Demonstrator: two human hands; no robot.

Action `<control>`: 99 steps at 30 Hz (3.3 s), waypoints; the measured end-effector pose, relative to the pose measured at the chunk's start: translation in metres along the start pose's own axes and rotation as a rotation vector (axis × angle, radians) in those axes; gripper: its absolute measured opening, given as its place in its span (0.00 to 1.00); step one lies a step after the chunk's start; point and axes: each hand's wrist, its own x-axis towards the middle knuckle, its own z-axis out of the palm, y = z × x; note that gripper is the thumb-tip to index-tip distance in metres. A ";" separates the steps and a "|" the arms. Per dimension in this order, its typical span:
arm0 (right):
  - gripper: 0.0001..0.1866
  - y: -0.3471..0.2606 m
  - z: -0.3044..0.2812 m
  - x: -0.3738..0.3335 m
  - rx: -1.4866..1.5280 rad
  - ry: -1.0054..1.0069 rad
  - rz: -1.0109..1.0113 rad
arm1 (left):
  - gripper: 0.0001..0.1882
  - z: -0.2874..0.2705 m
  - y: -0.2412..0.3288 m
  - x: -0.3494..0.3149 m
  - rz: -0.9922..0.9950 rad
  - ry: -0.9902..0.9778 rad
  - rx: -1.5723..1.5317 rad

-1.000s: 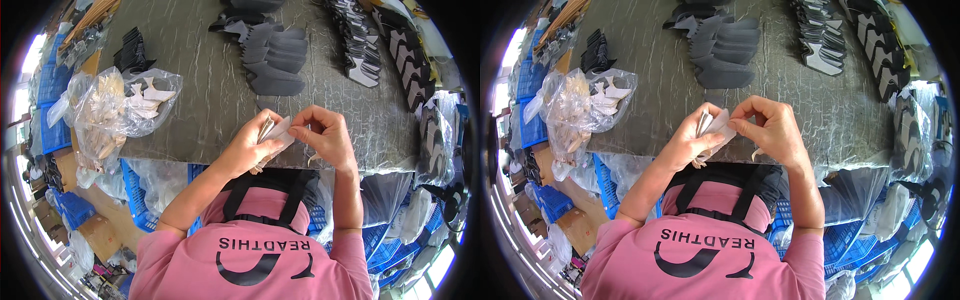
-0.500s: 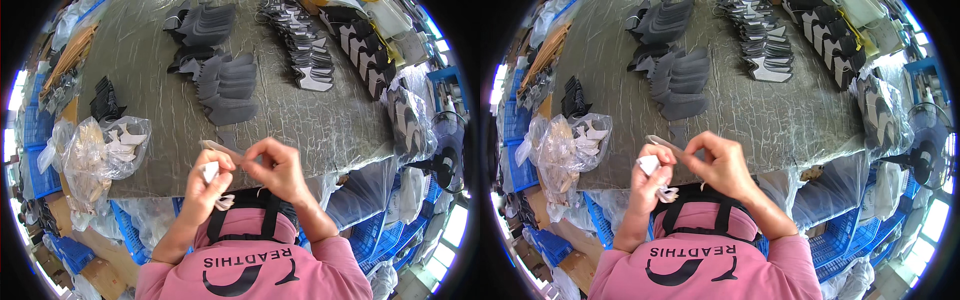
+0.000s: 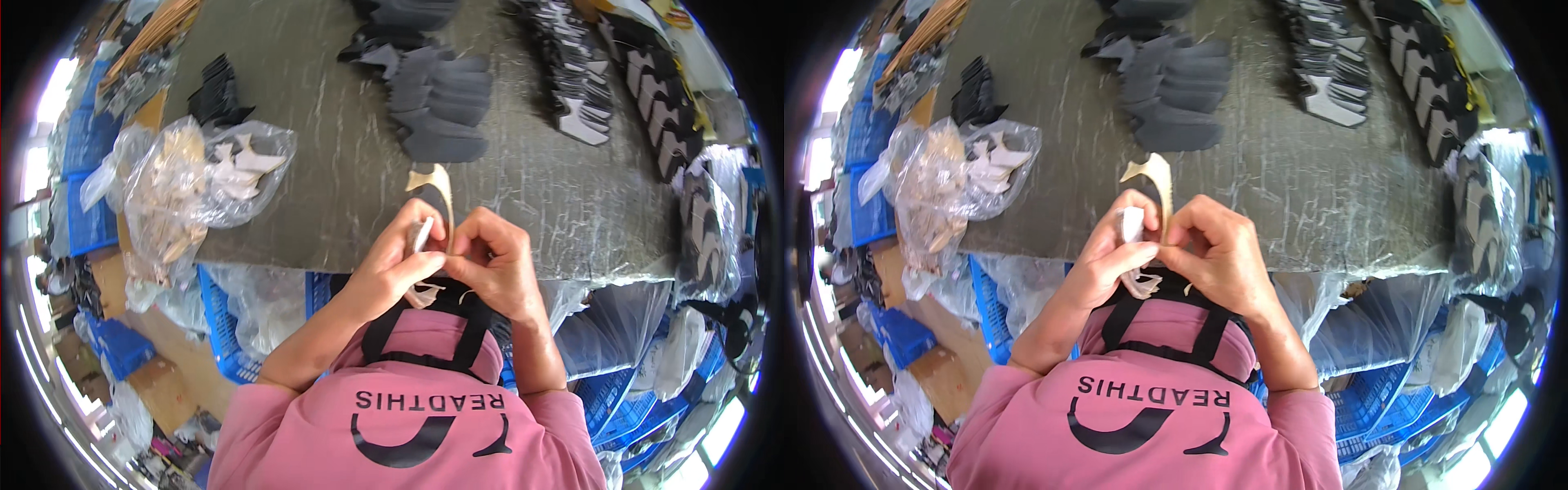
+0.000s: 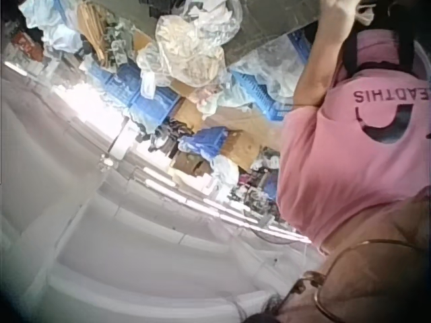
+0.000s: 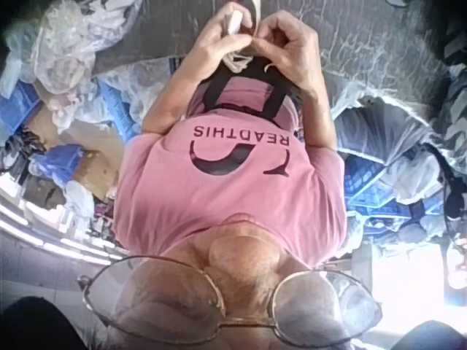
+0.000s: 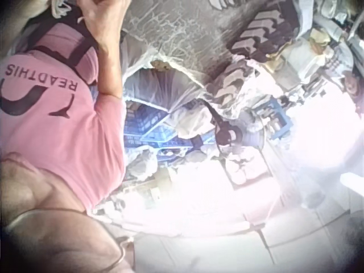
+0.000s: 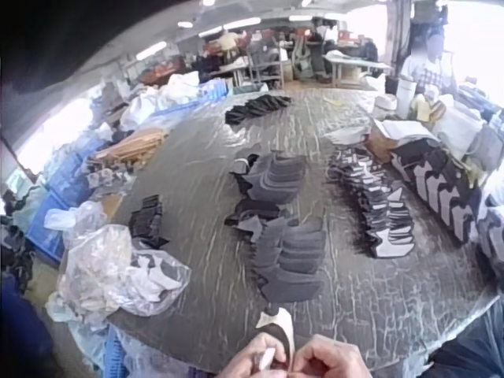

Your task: The person peels the backing from adhesive lining pieces, applies them onto pre-cut shoe fabric components on the table by hand, and stacks the assembled components.

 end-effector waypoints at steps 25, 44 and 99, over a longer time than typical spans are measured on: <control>0.13 0.001 0.020 0.000 -0.153 -0.058 -0.038 | 0.24 -0.014 -0.012 -0.005 -0.114 -0.038 0.169; 0.04 0.035 -0.053 0.002 0.794 0.192 0.006 | 0.29 -0.013 -0.016 -0.033 -0.201 -0.014 0.281; 0.12 0.026 0.006 -0.013 -0.407 0.292 0.165 | 0.18 -0.015 -0.029 0.021 0.190 0.344 0.906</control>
